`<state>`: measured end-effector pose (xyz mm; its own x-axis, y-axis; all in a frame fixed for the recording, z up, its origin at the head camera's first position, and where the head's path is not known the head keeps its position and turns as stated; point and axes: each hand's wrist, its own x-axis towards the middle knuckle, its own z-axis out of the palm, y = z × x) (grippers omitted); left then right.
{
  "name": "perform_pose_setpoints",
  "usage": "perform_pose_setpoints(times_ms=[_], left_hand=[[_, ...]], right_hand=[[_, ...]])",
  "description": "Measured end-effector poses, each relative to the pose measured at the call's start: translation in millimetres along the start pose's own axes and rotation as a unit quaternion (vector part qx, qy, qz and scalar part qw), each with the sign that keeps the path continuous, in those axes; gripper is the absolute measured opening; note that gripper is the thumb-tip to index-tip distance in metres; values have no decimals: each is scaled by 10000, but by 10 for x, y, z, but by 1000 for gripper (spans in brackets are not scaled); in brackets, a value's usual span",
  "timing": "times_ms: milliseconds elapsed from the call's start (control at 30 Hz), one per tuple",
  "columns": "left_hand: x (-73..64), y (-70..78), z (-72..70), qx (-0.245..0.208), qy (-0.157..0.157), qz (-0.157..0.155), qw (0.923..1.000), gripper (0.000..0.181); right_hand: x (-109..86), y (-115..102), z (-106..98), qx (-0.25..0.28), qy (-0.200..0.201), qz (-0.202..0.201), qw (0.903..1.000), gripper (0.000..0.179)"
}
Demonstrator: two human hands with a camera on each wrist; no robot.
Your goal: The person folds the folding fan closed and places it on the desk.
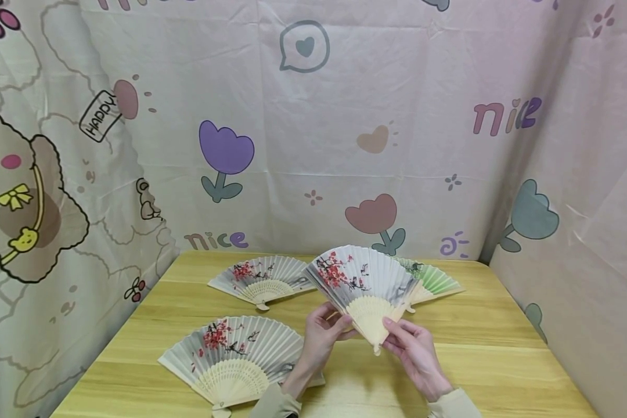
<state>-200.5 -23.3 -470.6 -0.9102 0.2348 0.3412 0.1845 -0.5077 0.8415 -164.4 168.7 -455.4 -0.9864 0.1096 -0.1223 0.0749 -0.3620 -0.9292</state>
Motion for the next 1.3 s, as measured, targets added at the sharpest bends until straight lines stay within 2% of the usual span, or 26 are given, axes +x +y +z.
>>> perform_pose_setpoints(times_ms=[233, 633, 1033, 1300], left_hand=[[0, -6, -10, 0, -12, -26, 10000, 49], [4, -8, -16, 127, -114, -87, 9998, 45], [1, -19, -23, 340, -115, -55, 9993, 42], [-9, -14, -12, 346, -143, -4, 9993, 42]], right_hand=[[-8, 8, 3, 100, -49, -172, 9998, 17], [-3, -1, -1, -99, 100, 60, 9999, 16], [1, 1, -5, -384, 160, 57, 9991, 8], [1, -9, -8, -511, 207, 111, 9984, 10]])
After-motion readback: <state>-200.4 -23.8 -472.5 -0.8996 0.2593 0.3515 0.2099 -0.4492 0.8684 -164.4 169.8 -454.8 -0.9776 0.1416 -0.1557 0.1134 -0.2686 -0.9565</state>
